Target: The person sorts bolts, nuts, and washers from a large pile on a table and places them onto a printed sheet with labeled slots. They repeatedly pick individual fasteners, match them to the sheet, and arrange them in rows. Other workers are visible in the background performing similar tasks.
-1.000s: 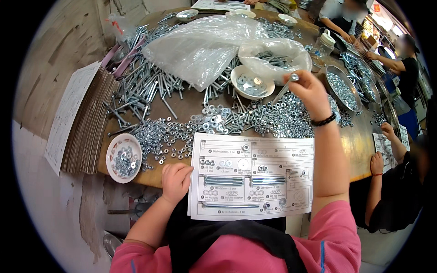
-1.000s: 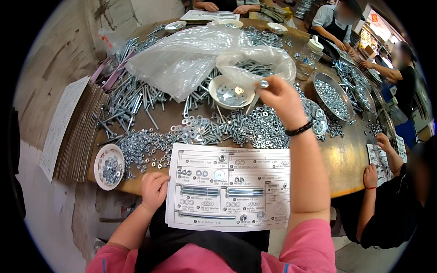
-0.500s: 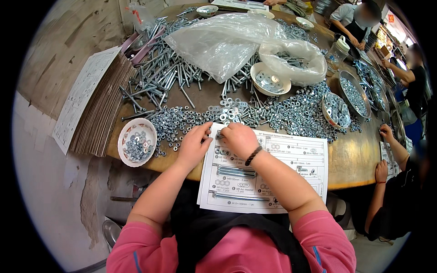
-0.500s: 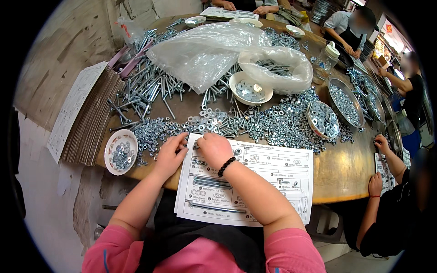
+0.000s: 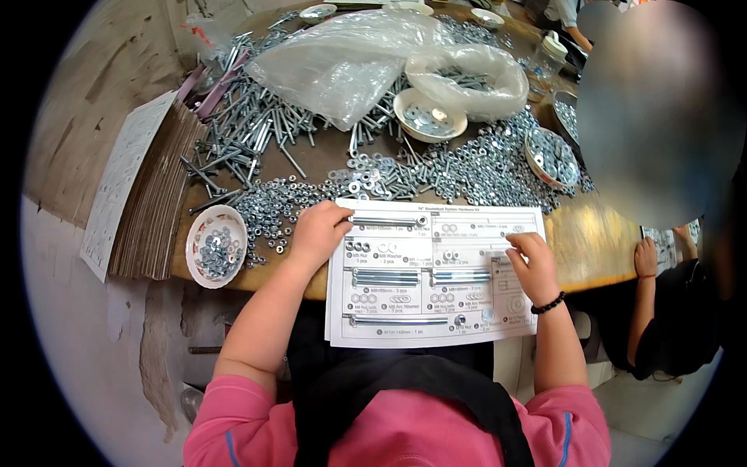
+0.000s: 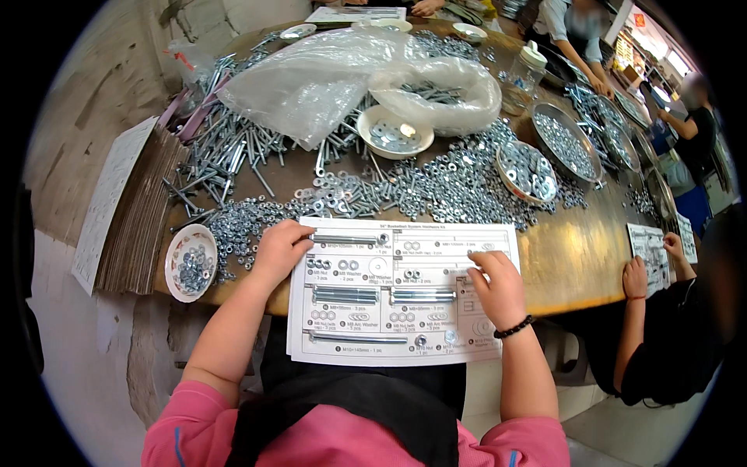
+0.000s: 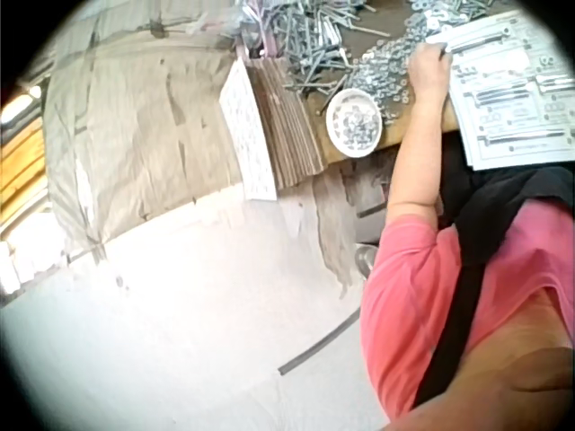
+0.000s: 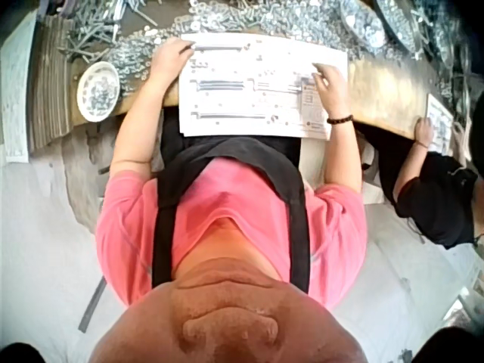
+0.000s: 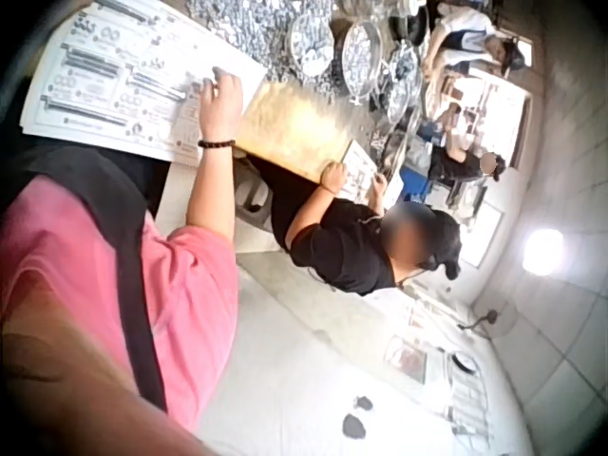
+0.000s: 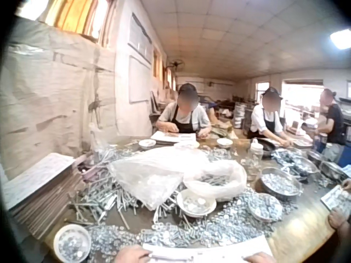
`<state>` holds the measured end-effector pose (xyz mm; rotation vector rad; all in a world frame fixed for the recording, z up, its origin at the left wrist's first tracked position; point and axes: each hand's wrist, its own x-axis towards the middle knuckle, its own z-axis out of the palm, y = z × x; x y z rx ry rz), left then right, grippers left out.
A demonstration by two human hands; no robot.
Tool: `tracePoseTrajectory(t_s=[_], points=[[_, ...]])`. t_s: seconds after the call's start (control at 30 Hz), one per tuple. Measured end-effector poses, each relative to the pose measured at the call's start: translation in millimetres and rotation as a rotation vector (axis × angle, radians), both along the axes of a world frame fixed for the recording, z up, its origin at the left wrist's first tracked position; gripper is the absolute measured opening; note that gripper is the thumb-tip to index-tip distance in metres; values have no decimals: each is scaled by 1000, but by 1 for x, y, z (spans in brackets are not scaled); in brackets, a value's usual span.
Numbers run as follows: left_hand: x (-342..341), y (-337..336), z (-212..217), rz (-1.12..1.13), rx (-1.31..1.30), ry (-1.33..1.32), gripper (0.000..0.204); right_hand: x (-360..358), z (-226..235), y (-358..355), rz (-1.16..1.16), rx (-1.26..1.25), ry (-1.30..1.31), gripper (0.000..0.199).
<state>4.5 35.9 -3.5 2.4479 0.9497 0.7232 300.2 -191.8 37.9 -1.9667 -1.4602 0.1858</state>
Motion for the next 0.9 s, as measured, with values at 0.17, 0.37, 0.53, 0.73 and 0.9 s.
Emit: tracePoseTrajectory(t_s=[0.17, 0.37, 0.53, 0.73, 0.9], points=[[-12, -20, 14, 65, -144, 25, 31, 12, -9, -79, -345, -98, -21, 24], [-51, -61, 20, 17, -504, 51, 34, 13, -28, -138, -369, -287, 13, 27], [-56, -57, 19, 66, -820, -34, 38, 8, -33, -139, -408, -194, 7, 26], [-53, -49, 23, 95, -995, -106, 39, 9, -48, -141, -552, 5, 717, 23], [-45, -51, 22, 78, -946, -83, 37, 17, -55, -152, -523, 64, 1002, 26]])
